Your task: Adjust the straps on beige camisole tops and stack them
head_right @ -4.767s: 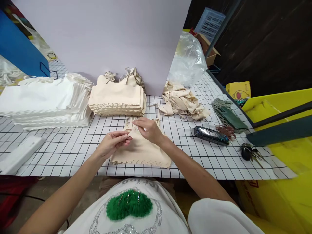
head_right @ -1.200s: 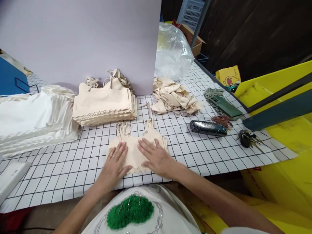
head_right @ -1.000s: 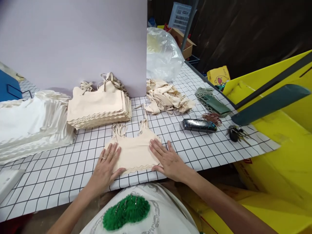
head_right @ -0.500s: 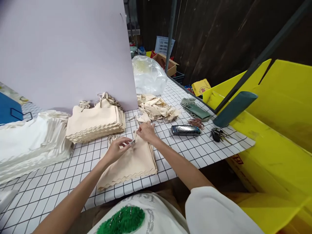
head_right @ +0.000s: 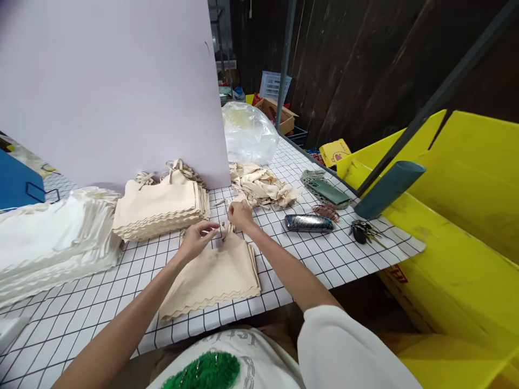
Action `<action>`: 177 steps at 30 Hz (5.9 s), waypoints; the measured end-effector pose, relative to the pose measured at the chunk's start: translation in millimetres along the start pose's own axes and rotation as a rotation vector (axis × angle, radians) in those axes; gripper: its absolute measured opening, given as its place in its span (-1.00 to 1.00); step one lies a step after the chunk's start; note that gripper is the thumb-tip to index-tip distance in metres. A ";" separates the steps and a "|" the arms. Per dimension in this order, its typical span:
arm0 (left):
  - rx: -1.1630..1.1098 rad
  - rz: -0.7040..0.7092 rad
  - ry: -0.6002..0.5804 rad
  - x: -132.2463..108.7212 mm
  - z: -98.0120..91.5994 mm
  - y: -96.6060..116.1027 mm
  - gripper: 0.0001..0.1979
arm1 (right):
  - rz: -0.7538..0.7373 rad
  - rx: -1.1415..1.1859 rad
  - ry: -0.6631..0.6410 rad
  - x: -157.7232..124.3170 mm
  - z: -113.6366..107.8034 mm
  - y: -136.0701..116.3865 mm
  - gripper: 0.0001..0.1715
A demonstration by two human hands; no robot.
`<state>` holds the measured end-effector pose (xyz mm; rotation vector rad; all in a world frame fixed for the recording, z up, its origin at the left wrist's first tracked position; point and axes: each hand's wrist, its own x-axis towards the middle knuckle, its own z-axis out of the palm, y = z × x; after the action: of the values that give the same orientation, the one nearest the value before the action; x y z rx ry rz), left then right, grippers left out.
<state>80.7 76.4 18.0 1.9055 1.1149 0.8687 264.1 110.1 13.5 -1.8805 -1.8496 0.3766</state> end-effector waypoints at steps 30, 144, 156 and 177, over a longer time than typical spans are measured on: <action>-0.863 -0.538 -0.264 -58.0 0.8 32.5 -0.67 | -0.343 0.856 0.155 -85.6 -34.9 8.6 -0.92; 0.204 -0.050 0.011 -76.6 14.9 -20.2 -0.93 | -0.413 0.566 -0.113 -101.1 -6.8 2.2 -0.89; 0.237 0.018 0.069 -78.8 22.1 -22.0 -0.83 | -0.542 0.543 -0.067 -102.3 10.7 -1.8 -0.88; 0.207 -0.003 0.064 -77.8 23.6 -24.0 -0.86 | -0.564 0.438 -0.100 -101.2 19.6 5.6 -0.82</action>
<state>60.5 8.1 -27.9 2.0550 1.2876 0.8451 253.6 12.7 -19.3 -1.0206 -2.0561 0.6188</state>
